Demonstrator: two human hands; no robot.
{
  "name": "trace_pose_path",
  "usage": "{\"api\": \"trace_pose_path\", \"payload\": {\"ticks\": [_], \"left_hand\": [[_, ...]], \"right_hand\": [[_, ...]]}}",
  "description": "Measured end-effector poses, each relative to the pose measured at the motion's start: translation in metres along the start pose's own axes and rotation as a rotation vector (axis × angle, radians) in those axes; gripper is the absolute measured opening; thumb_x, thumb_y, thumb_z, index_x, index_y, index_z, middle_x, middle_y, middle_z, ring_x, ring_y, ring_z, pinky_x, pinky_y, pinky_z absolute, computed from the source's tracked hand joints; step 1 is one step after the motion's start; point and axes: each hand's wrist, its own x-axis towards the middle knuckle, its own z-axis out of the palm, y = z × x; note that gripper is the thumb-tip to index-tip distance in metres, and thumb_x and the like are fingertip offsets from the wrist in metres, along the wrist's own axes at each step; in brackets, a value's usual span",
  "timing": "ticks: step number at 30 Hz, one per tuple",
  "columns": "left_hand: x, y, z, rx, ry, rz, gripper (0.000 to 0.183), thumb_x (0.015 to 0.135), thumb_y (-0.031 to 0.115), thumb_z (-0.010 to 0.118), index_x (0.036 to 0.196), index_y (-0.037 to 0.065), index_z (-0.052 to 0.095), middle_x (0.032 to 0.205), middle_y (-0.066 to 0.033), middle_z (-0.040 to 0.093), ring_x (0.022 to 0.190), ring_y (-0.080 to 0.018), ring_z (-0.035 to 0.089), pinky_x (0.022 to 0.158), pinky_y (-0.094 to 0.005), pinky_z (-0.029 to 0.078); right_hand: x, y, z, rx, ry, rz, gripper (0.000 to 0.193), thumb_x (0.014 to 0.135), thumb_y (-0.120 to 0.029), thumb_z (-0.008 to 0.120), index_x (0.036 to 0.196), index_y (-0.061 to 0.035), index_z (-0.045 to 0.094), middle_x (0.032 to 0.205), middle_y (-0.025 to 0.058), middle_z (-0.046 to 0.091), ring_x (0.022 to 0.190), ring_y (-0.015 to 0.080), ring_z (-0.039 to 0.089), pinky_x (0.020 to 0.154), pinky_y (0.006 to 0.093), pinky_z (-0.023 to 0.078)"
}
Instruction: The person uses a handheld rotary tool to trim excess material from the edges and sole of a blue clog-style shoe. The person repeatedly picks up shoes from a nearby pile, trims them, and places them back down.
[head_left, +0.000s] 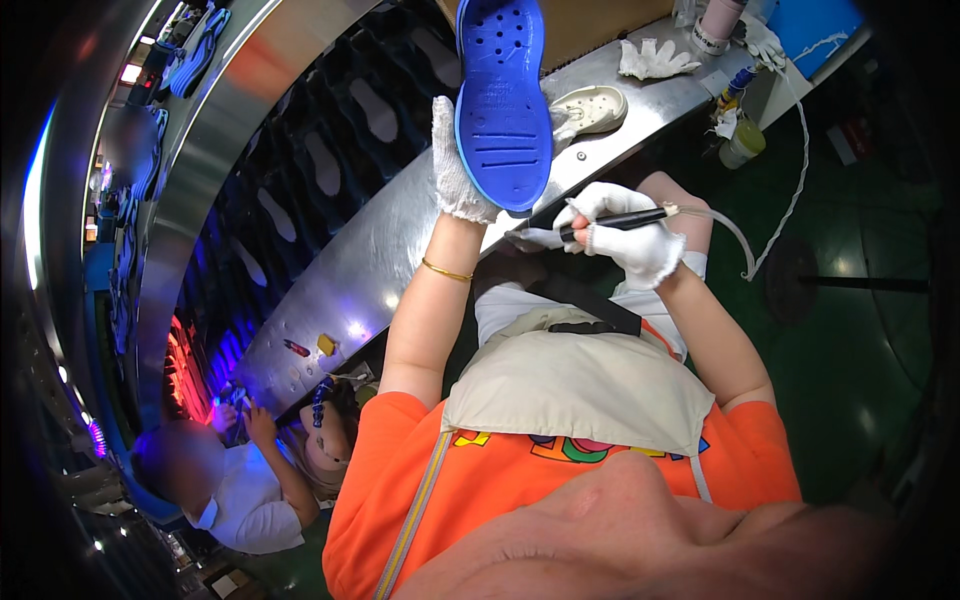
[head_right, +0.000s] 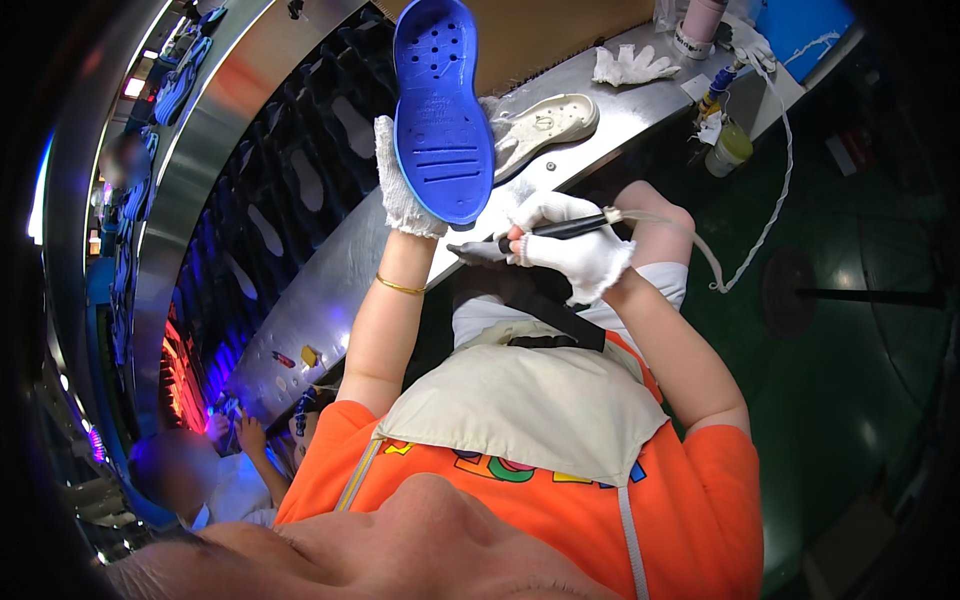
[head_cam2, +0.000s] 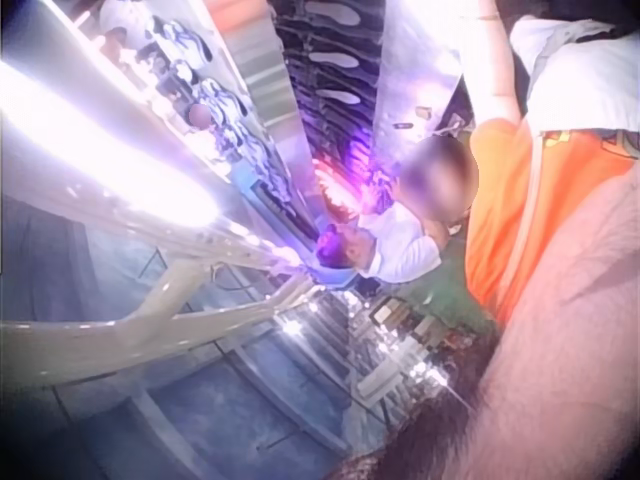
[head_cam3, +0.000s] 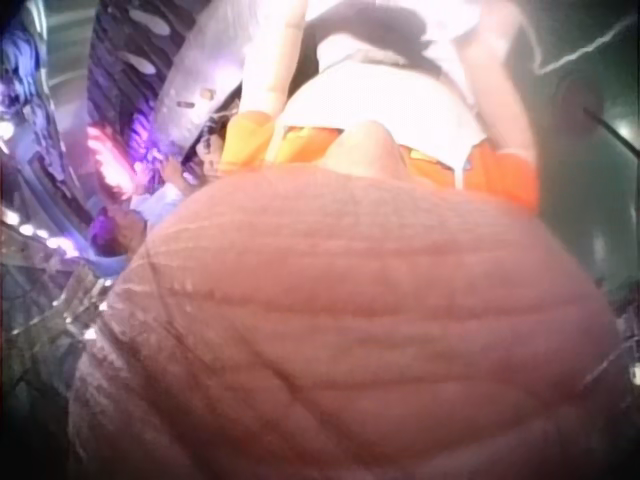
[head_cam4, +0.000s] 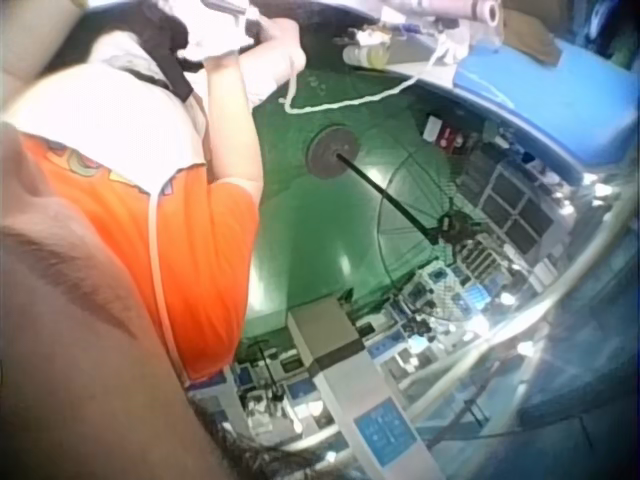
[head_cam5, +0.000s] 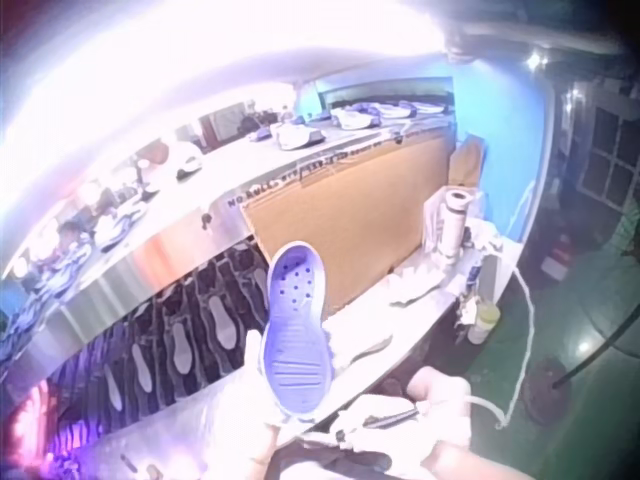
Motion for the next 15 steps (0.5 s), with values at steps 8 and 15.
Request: {"api": "trace_pose_path", "payload": {"ticks": [8, 15], "left_hand": [[0.003, 0.002, 0.007, 0.13, -0.003, -0.125, 0.07, 0.09, 0.057, 0.035, 0.131, 0.001, 0.04, 0.124, -0.0229, 0.051, 0.11, -0.0339, 0.055, 0.095, -0.0464, 0.045], [0.011, 0.008, 0.01, 0.245, 0.028, -0.231, 0.062, 0.094, 0.049, 0.035, 0.131, 0.0, 0.039, 0.123, -0.0252, 0.05, 0.108, -0.0359, 0.055, 0.09, -0.0455, 0.048]], "right_hand": [[0.017, -0.049, 0.021, -0.48, 0.026, -0.276, 0.015, 0.073, 0.005, 0.061, 0.086, -0.0019, 0.056, 0.088, 0.0072, 0.061, 0.077, 0.012, 0.059, 0.071, 0.0252, 0.049], [0.029, -0.04, 0.01, -0.732, -0.165, -0.308, 0.015, 0.065, 0.0, 0.064, 0.079, -0.0044, 0.057, 0.082, 0.0064, 0.062, 0.076, 0.0156, 0.06, 0.072, 0.0267, 0.048]]}}
